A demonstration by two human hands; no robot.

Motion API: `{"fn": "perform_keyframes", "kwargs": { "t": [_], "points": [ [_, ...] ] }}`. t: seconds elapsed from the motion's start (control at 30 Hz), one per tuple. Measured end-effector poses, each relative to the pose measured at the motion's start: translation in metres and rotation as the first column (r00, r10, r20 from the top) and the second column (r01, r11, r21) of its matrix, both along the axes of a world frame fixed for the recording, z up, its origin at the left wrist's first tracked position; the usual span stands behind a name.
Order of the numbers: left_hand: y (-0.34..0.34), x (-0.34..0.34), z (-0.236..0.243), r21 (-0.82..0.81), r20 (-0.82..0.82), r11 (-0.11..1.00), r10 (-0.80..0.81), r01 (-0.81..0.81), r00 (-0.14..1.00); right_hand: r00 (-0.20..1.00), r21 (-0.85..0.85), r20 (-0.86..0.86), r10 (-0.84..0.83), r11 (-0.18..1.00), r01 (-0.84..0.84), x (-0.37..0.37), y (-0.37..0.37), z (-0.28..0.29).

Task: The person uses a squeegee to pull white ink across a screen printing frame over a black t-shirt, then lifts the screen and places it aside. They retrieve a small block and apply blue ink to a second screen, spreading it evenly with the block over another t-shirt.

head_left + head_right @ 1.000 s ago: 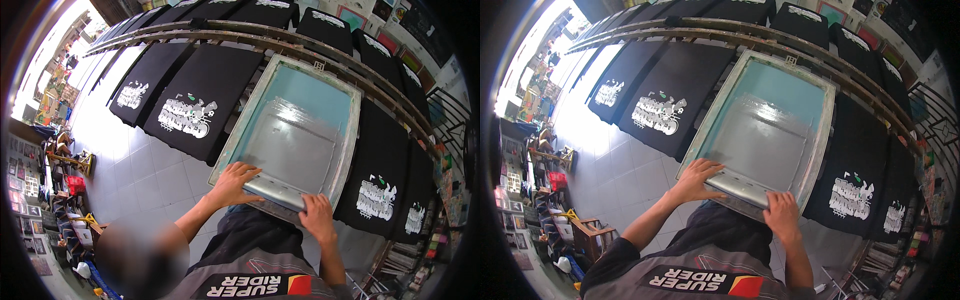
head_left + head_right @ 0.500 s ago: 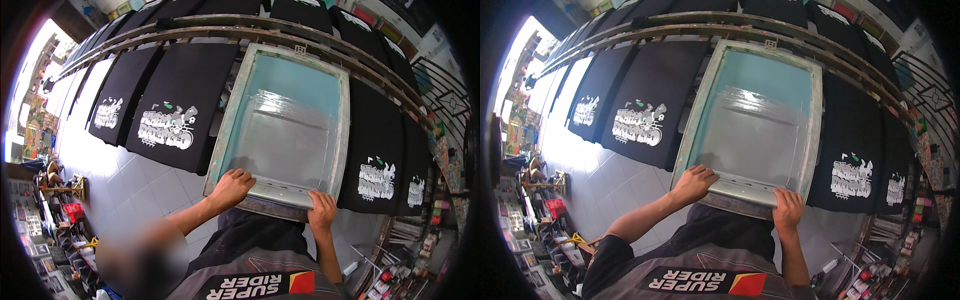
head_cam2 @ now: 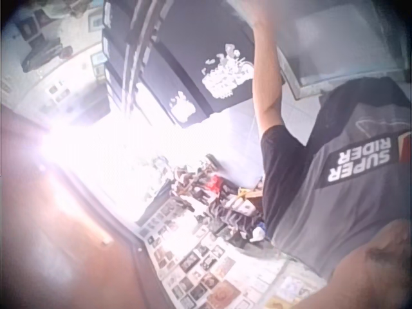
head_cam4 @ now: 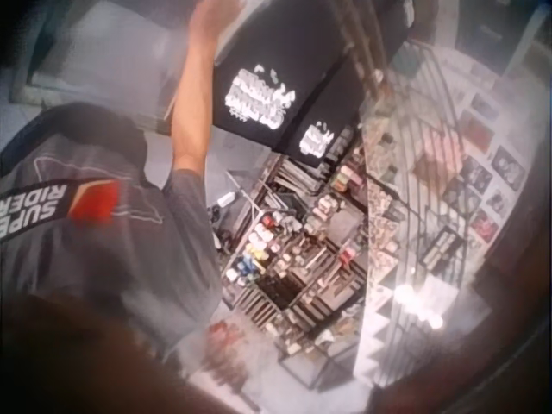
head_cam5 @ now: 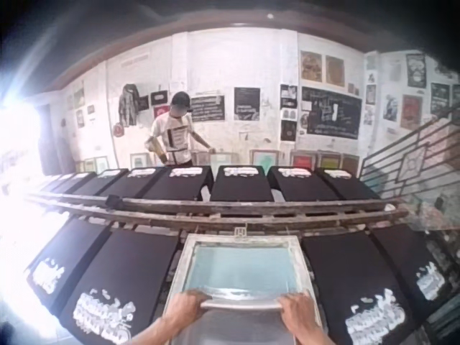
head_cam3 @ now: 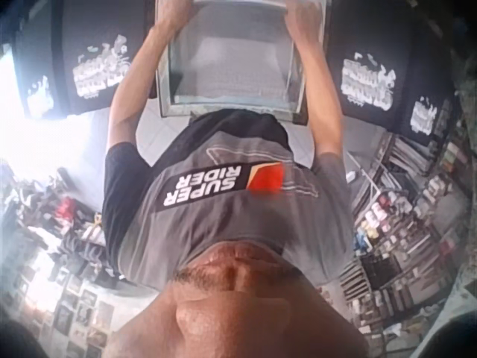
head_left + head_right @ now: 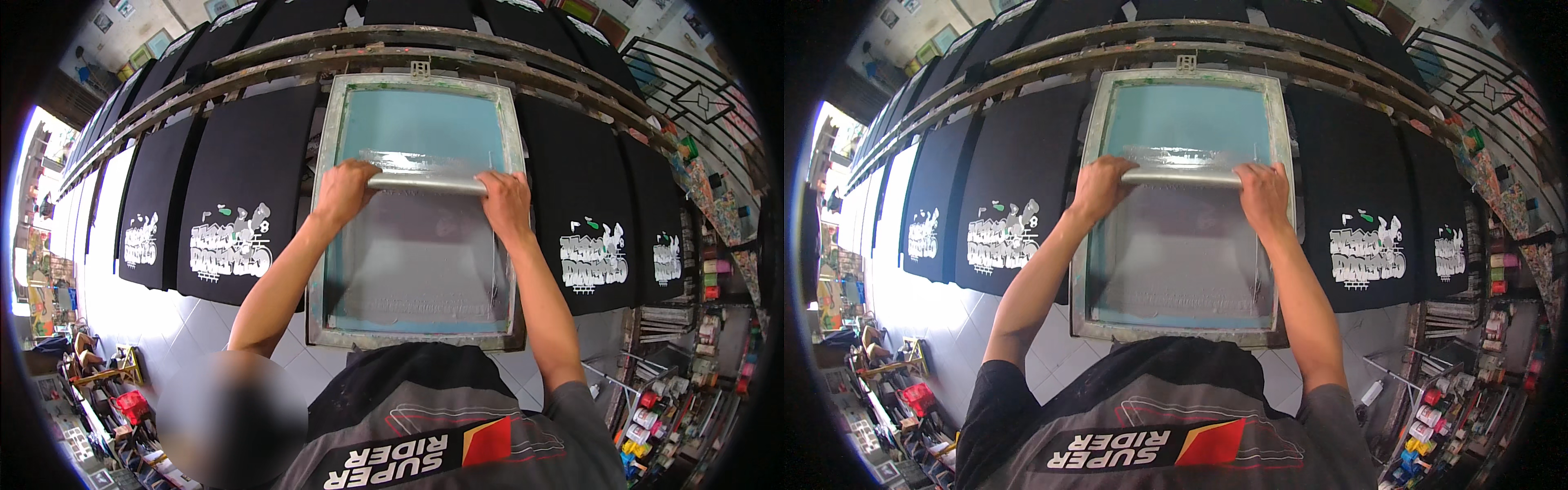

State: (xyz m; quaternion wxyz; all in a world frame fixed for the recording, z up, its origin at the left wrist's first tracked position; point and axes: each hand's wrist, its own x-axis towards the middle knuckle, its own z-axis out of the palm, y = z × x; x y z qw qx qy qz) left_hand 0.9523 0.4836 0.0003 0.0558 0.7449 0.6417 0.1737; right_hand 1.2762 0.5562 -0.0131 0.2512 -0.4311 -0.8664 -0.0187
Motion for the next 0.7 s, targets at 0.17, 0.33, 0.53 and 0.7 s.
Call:
{"fn": "perform_keyframes", "kwargs": {
  "t": [0.17,0.33,0.53,0.7],
  "points": [
    [0.016,-0.003,-0.023,0.032,0.058,0.999,0.019,-0.021,0.998,1.0,-0.033,-0.027,-0.001,0.999,0.0,-0.003,0.014,-0.021],
    [-0.076,0.015,-0.031,-0.032,0.067,0.999,0.0,0.003,0.998,0.998,-0.168,0.045,0.034,0.985,-0.026,0.022,-0.072,-0.014],
    [-0.216,0.06,-0.035,0.072,0.106,0.994,-0.092,0.085,0.99,1.0,-0.116,-0.019,0.004,0.993,-0.006,0.074,-0.219,-0.038],
    [-0.221,0.063,-0.028,0.084,0.142,0.994,-0.087,0.076,0.986,1.0,-0.071,0.002,0.015,0.997,-0.015,0.07,-0.223,-0.029]
  ]
}}
